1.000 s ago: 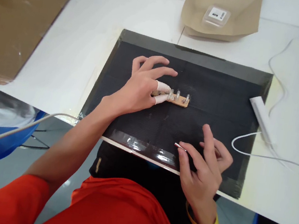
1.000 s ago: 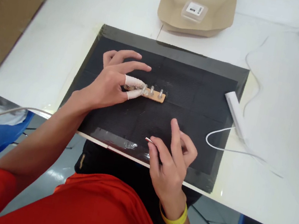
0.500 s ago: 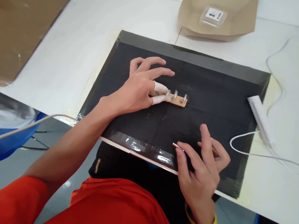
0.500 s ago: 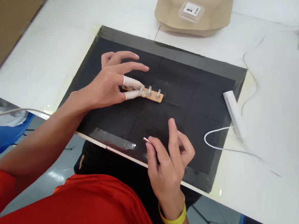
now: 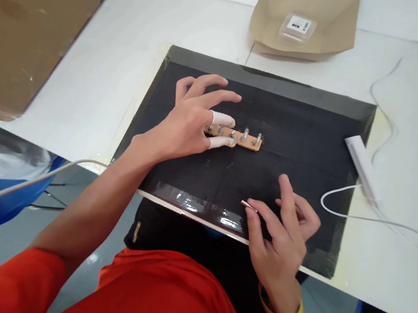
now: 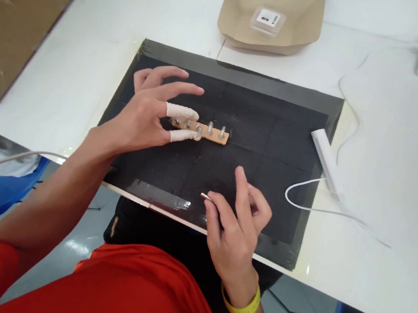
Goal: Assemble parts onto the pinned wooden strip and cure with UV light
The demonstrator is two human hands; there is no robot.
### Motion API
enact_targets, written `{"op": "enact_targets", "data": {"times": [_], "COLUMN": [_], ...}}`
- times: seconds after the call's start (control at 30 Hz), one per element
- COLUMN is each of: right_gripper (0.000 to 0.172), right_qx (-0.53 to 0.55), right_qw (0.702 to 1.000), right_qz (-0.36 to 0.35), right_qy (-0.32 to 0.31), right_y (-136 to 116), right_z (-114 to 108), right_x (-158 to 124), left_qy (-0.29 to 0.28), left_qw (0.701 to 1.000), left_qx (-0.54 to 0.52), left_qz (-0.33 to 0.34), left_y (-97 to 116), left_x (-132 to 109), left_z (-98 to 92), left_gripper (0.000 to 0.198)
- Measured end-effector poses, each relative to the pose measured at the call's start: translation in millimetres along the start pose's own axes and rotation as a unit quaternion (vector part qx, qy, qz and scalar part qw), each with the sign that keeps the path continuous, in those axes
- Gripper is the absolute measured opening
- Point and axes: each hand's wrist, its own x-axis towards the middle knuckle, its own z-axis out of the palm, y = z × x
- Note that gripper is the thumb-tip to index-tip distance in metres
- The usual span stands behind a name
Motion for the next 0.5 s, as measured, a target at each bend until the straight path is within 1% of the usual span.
{"op": "enact_targets", "data": {"times": [0.13,0.33,0.5], "right_gripper": [0.017,0.018,0.017], "right_qx": [0.0,0.0,0.004], "right_qw": [1.0,1.0,1.0], "right_qz": [-0.003,-0.005,-0.004], "right_qy": [0.005,0.007,0.008], "right_y": [1,1,0], "right_z": [1,1,1], "right_x": [0,1,1], "left_qy": [0.003,-0.015,-0.02], "left_qw": [1.0,1.0,1.0], "left_qx": [-0.003,0.002,-0.007], "left_qz": [-0.001,0.005,-0.001], "left_y": [-3,-9,-8], "left_x": [0,0,1], "left_z": [-5.9,-9.9,-12.5], "left_gripper": [0.015,0.013,0.015]}}
